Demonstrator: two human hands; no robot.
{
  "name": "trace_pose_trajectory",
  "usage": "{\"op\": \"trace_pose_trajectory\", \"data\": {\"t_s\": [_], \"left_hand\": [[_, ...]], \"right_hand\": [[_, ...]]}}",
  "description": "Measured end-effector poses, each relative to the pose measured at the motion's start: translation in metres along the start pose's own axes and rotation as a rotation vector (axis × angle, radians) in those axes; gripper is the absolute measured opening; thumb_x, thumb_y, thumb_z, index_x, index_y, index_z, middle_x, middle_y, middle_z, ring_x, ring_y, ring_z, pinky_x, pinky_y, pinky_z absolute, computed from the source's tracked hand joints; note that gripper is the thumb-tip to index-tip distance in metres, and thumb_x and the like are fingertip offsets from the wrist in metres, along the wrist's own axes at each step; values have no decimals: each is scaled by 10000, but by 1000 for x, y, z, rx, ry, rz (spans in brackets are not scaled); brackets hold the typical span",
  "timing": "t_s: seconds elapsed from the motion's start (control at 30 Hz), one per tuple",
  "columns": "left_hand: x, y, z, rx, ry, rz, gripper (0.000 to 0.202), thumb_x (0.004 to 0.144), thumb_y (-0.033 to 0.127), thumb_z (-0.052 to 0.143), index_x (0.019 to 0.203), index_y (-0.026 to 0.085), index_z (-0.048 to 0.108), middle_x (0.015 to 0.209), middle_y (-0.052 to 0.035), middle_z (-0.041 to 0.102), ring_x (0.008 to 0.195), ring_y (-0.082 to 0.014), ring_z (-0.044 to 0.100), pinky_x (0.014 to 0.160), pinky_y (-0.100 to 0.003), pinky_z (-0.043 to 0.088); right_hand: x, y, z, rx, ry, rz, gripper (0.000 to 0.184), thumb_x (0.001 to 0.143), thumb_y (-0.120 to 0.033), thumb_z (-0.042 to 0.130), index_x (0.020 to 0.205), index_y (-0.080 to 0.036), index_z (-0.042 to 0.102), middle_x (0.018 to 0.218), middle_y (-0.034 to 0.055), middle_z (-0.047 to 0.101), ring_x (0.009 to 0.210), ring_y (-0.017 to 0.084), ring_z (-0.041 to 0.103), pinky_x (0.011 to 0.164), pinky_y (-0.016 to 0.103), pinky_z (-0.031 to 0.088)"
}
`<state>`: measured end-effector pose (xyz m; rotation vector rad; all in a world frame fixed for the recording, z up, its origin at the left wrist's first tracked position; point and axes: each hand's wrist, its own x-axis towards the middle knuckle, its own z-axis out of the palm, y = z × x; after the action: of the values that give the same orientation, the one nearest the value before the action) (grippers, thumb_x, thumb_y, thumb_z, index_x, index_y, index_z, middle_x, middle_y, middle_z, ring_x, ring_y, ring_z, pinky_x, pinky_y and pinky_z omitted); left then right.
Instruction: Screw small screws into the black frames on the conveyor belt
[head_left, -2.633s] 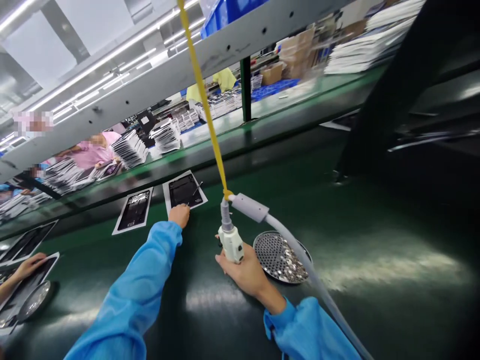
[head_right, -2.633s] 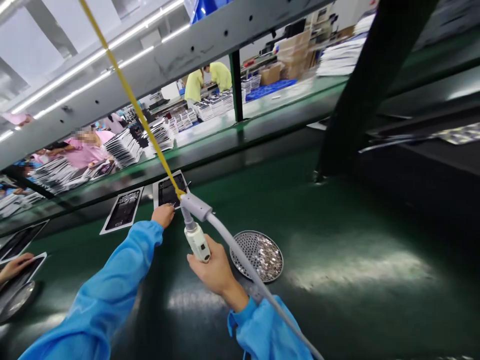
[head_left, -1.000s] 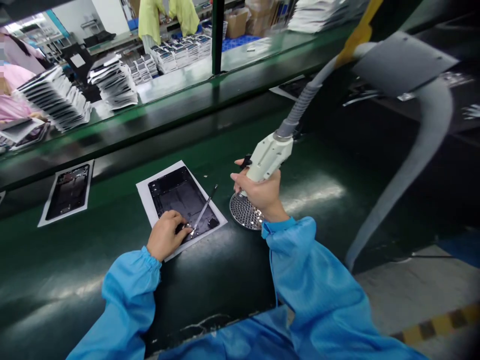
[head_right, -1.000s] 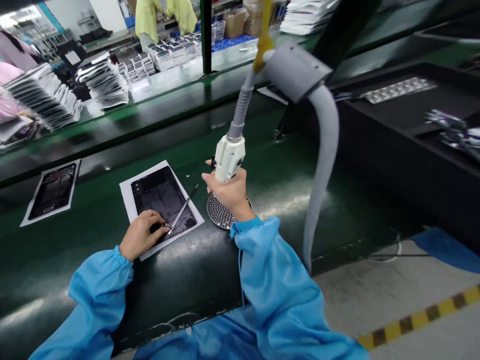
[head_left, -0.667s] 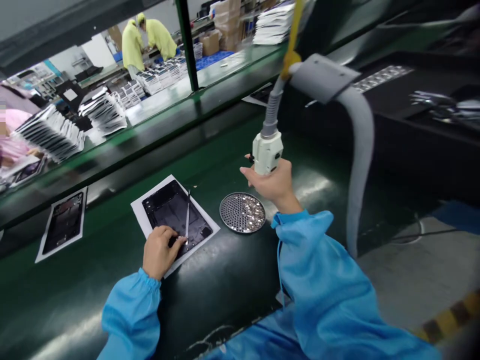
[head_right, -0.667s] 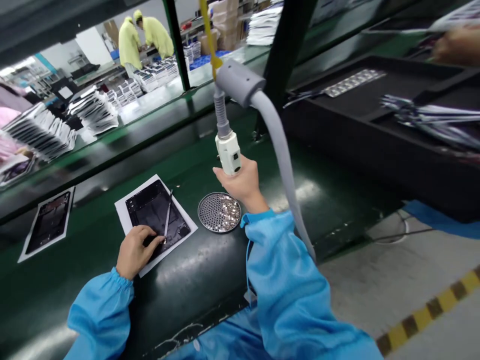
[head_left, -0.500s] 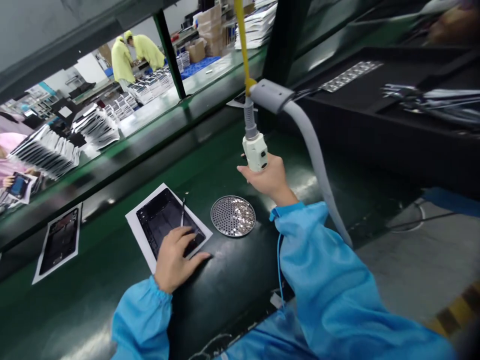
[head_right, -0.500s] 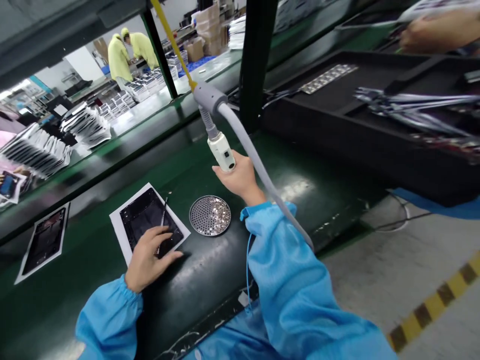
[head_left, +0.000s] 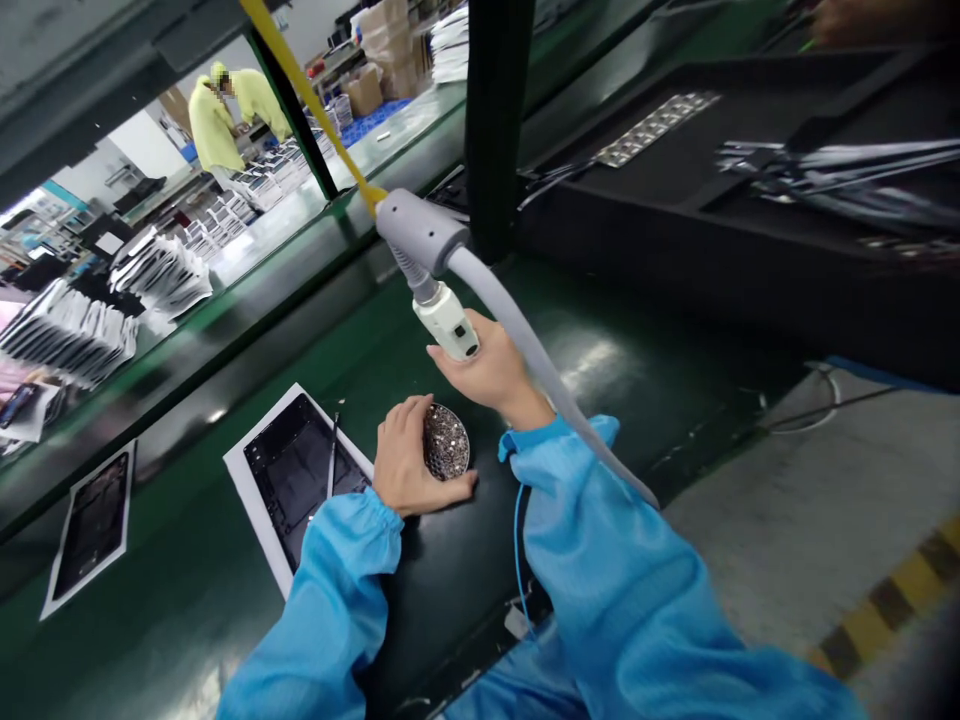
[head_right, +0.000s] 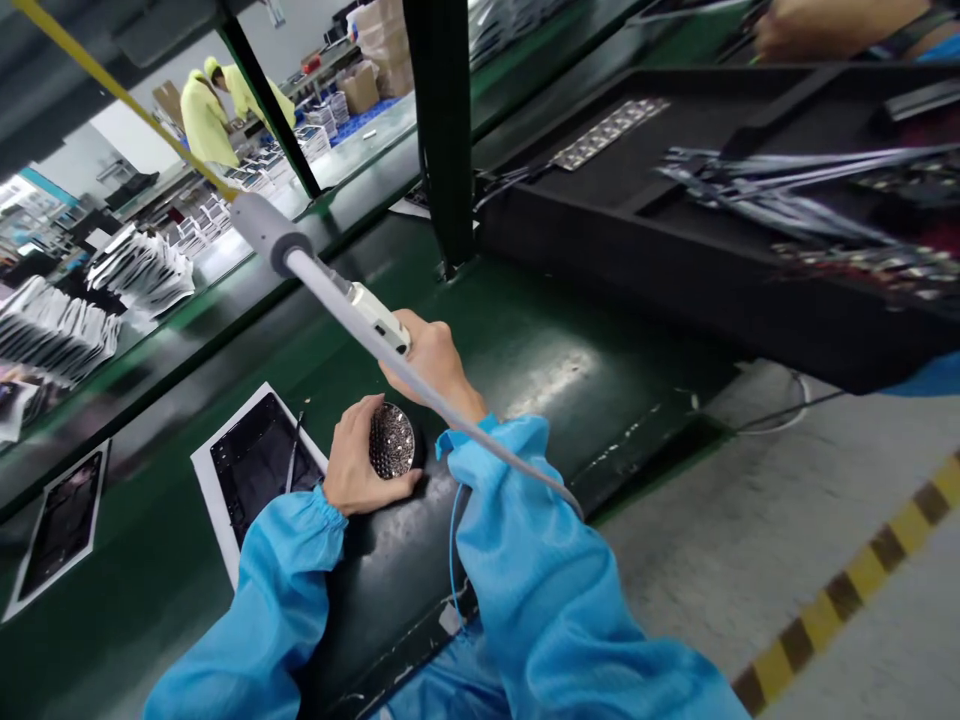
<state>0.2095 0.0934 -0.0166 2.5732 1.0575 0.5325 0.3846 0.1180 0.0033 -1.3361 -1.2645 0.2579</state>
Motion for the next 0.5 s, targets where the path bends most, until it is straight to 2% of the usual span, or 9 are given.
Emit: {"op": "trace_pose_trajectory", "data": {"t_s": [0.13,0.3,0.4,0.5], "left_hand": [[3,-1,1,-42,21,-30,962,564,482,760,1371,189,326,1342,-139,492,1253,-334,455,1053,-479,360],[9,-1,1,-54,16,-36,945,550,480,766,1351,198,350,1339,-132,500,1251,-340,457,1046,-477,359],[8,-2,2,-58,38,-35,928,553,482,768,1336,187,368,1320,-137,513,1227,-331,477,1035,-463,371],[8,-4,6,-64,115,-36,902,554,485,769,1311,180,385,1302,-140,522,1212,-320,492,1023,-456,382]], "right_hand": [[-2,-6,-2,22,-11,-24,124,713,-247,660,789,-179,590,600,-28,568,533,109,501,516,232,397],[-3,-10,-4,24,0,-6,145,725,-259,662,831,-174,613,644,-9,614,575,133,555,536,245,437],[-2,-14,-4,50,24,9,335,704,-244,680,1024,-171,614,847,28,688,733,174,631,675,288,517],[-1,-14,-5,81,53,-14,596,650,-211,708,1219,-171,536,1106,74,673,928,220,648,827,343,533]]}}
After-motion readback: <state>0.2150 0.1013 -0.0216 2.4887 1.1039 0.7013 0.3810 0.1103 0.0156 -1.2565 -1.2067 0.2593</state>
